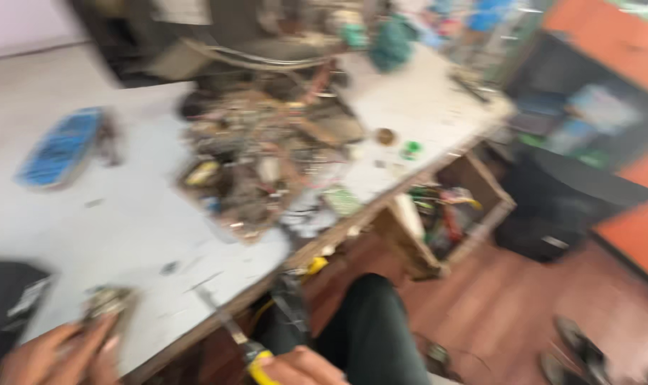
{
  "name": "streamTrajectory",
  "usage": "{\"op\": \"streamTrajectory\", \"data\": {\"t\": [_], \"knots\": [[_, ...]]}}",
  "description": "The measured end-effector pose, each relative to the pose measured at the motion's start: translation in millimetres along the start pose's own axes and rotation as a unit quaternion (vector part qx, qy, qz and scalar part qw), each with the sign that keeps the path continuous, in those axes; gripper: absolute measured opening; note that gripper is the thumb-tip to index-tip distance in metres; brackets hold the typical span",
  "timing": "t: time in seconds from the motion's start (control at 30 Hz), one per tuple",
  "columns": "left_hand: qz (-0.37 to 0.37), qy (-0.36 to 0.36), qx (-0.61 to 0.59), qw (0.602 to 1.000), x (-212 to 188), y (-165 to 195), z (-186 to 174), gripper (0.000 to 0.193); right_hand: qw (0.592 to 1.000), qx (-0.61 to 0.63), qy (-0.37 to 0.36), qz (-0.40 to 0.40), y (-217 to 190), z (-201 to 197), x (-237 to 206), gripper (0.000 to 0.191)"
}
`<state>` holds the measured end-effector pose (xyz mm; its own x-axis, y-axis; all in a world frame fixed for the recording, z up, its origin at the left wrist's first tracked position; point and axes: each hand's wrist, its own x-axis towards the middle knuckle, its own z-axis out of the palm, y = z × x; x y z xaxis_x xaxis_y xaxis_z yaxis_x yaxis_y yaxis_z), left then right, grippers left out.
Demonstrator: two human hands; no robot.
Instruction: The person uses a soldering iron to apply solder to a small green circuit board, then uses a screwdriver to remove a white connector from the board. They inspect the connector and continue soldering its pins. The work is performed at a cluttered electronics repair bench.
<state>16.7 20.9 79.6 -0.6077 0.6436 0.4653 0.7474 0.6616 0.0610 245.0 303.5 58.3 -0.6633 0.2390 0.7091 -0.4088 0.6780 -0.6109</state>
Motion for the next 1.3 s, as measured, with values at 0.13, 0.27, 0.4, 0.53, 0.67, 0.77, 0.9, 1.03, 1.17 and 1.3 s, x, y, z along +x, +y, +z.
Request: {"op": "streamTrajectory", "data": {"t": [0.13, 0.27, 0.4, 0.53, 0.67, 0.77, 0.9, 1.03, 1.17, 1.3], "knots": [[-0.081, -0.02, -0.062, 0.995, 3, -16, 7, 0.056, 0.986, -0.012, 0.103, -0.13, -12, 4, 20, 0.031], [-0.131, 0.116, -0.176, 0.969, -7, 16, -18, 0.067, 0.998, 0.037, 0.053, -0.02, -8, -7, 19, 0.026], [-0.104, 0.074, -0.214, 0.968, 17, 33, -53, 0.043, 0.986, 0.095, 0.085, 0.104, -10, -9, 15, 0.019], [-0.2, -0.076, -0.244, 0.946, 35, 43, -86, 0.039, 0.963, 0.091, 0.036, 0.253, -36, -16, 20, 0.024], [-0.193, -0.096, -0.241, 0.946, 47, 53, -94, 0.044, 0.96, 0.095, 0.009, 0.263, -54, -14, 35, 0.026], [-0.168, -0.083, -0.246, 0.951, 50, 53, -92, 0.051, 0.959, 0.108, 0.006, 0.261, -59, -8, 40, 0.026], [-0.152, -0.114, -0.23, 0.954, 48, 53, -84, 0.07, 0.964, 0.115, -0.002, 0.239, -62, -7, 38, 0.025], [-0.095, -0.094, -0.249, 0.959, 49, 51, -79, 0.062, 0.975, 0.121, -0.008, 0.185, -59, -15, 38, 0.026], [-0.125, -0.101, -0.297, 0.941, 47, 47, -77, 0.058, 0.97, 0.118, -0.002, 0.213, -52, -16, 35, 0.026], [-0.136, -0.007, -0.416, 0.899, 38, 53, -70, 0.049, 0.963, 0.138, 0.014, 0.23, -47, -6, 29, 0.026]]}}
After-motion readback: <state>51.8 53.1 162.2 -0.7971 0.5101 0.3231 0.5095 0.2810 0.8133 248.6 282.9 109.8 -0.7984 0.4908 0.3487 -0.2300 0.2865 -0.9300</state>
